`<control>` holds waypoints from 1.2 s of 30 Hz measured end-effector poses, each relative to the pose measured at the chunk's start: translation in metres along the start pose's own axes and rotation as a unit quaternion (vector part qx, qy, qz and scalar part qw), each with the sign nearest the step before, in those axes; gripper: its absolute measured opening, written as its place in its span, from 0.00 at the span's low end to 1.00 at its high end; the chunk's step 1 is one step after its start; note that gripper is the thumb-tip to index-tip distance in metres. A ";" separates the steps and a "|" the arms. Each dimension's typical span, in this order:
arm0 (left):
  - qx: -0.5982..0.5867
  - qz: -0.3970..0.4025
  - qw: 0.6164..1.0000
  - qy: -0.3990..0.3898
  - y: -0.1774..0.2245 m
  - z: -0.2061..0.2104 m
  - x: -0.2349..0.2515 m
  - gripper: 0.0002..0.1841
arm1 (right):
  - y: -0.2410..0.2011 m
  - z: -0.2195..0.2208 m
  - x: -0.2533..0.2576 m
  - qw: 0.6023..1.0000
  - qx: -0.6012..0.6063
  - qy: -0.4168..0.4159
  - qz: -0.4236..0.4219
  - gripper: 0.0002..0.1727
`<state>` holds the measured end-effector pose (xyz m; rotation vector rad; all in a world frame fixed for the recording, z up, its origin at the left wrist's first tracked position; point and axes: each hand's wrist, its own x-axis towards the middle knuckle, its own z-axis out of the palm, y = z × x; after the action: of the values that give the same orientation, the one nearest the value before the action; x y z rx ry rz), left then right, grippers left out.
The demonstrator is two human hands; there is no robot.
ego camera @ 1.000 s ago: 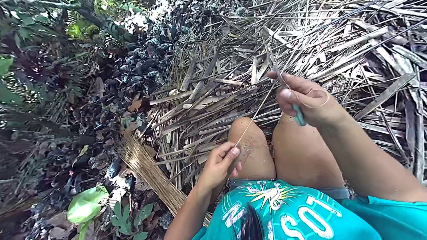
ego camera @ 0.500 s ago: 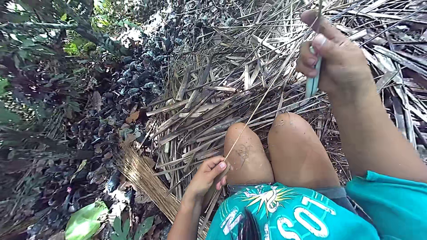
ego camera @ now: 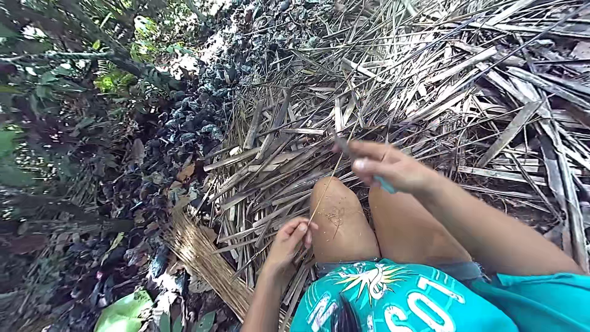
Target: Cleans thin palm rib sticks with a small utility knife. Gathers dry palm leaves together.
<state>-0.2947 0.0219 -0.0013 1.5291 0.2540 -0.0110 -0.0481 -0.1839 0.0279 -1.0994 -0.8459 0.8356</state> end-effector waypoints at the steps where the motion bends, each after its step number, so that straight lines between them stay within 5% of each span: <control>1: 0.023 0.036 0.999 0.027 0.009 0.011 0.009 0.14 | 0.010 0.016 -0.006 0.999 0.000 -0.031 0.035 0.25; 7: 0.048 0.116 0.991 0.038 0.024 0.038 0.023 0.10 | 0.032 0.055 -0.032 0.986 0.019 -0.139 0.089 0.27; 17: 0.023 0.056 0.998 0.014 0.000 0.017 -0.010 0.11 | -0.026 -0.052 -0.003 0.980 0.031 0.146 -0.130 0.27; 19: -0.003 0.036 0.999 0.024 0.001 0.021 -0.006 0.10 | -0.014 -0.021 -0.009 0.992 0.031 0.101 -0.066 0.31; 22: -0.056 0.024 0.997 0.039 0.010 0.031 0.005 0.07 | 0.025 0.050 -0.027 0.991 0.017 -0.099 0.087 0.31; 24: -0.100 0.021 0.994 0.041 0.014 0.033 0.007 0.05 | 0.039 0.071 -0.030 0.977 0.043 -0.173 0.116 0.29; 29: -0.106 -0.003 0.994 -0.020 -0.002 0.009 -0.015 0.10 | 0.001 -0.002 -0.009 0.999 0.042 -0.025 0.010 0.26; 32: -0.087 -0.006 0.996 -0.024 -0.011 0.007 -0.020 0.12 | -0.007 -0.018 -0.001 0.996 0.066 -0.007 -0.054 0.25; 36: -0.023 0.069 0.997 0.006 0.006 0.029 -0.001 0.13 | 0.014 0.034 -0.021 0.993 0.024 -0.089 0.069 0.27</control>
<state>-0.2901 -0.0071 0.0054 1.4985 0.1571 0.1132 -0.0897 -0.1854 0.0188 -1.0606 -0.9000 1.0772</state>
